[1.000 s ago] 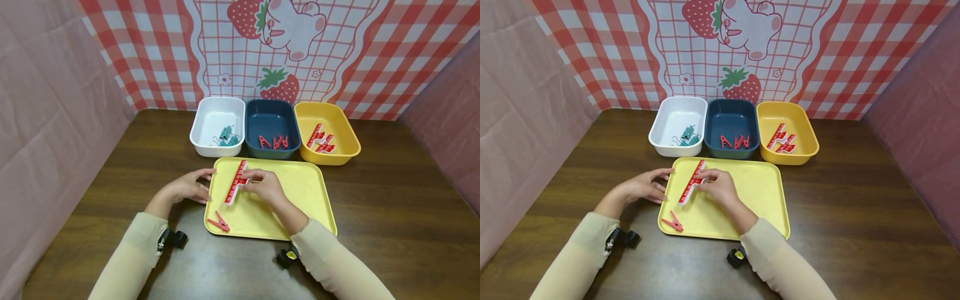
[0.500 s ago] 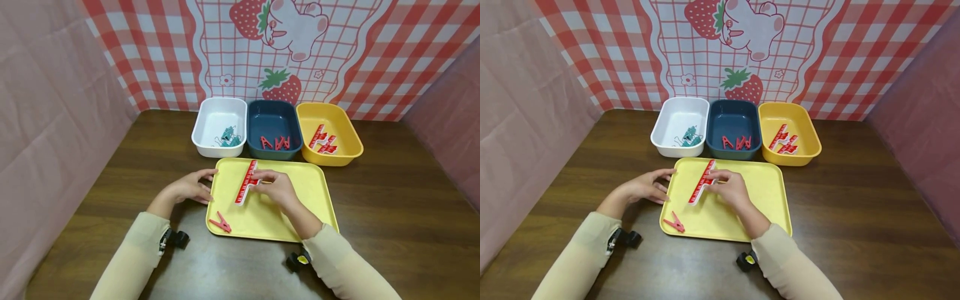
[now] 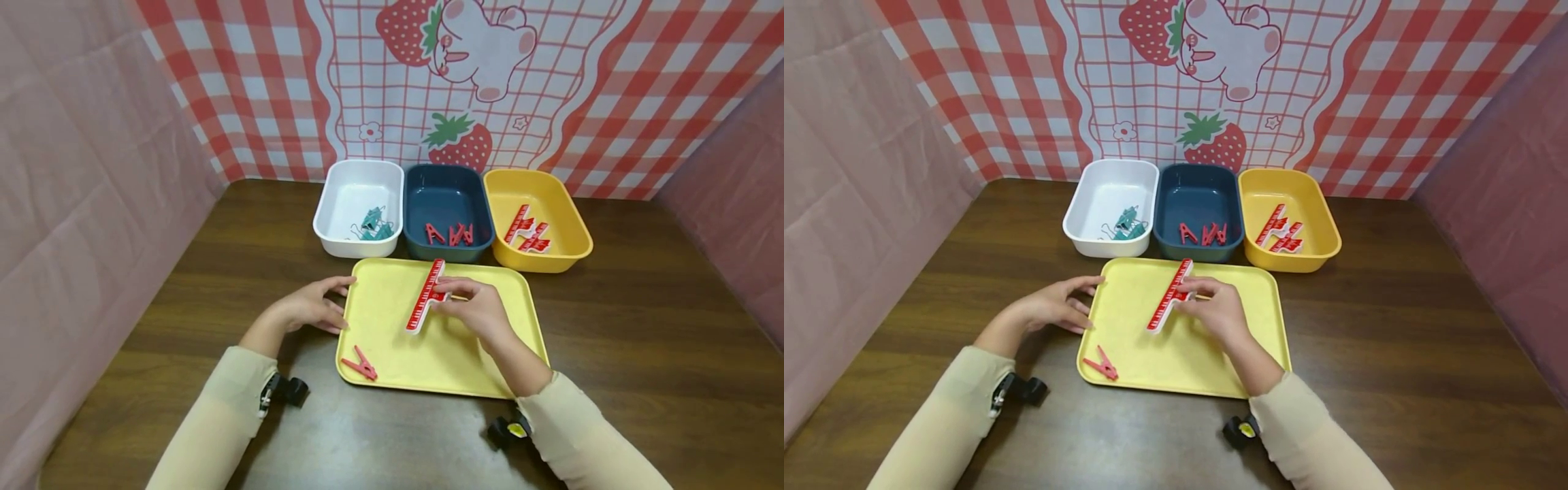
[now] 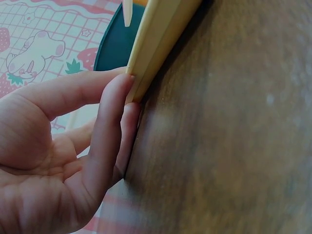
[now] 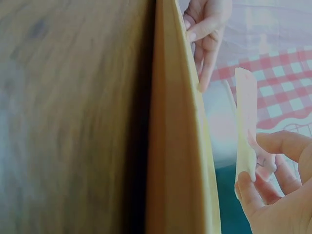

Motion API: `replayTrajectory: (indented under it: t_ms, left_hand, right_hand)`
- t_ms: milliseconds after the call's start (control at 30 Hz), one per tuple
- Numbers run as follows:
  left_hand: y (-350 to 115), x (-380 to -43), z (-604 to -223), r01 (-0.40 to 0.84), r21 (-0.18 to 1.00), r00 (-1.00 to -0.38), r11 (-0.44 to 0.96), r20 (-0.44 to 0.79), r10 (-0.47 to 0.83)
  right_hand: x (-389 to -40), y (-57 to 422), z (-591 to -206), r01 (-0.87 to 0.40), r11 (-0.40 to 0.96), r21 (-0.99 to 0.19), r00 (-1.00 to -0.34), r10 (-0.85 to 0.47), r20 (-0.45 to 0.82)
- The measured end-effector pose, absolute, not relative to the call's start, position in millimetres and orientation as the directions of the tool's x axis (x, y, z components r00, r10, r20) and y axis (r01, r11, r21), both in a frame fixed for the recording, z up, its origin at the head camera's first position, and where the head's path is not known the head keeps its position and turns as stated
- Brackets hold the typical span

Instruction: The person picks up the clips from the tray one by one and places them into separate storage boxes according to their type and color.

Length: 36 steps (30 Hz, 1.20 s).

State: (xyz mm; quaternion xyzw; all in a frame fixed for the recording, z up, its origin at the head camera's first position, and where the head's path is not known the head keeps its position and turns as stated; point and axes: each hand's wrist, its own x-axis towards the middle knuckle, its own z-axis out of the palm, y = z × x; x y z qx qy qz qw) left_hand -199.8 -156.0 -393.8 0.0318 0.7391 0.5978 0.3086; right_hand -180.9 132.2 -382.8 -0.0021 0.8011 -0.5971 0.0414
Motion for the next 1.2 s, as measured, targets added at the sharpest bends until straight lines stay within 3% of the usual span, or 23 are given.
replayTrajectory:
  t_ms: [1200]
  left_hand:
    - [-155.3,-198.7,-391.9,-0.319,0.905,-0.807,0.282,-0.415,0.42]
  right_hand:
    - [-168.5,183.6,-378.2,0.047,0.361,-0.931,-0.999,0.04,-0.035]
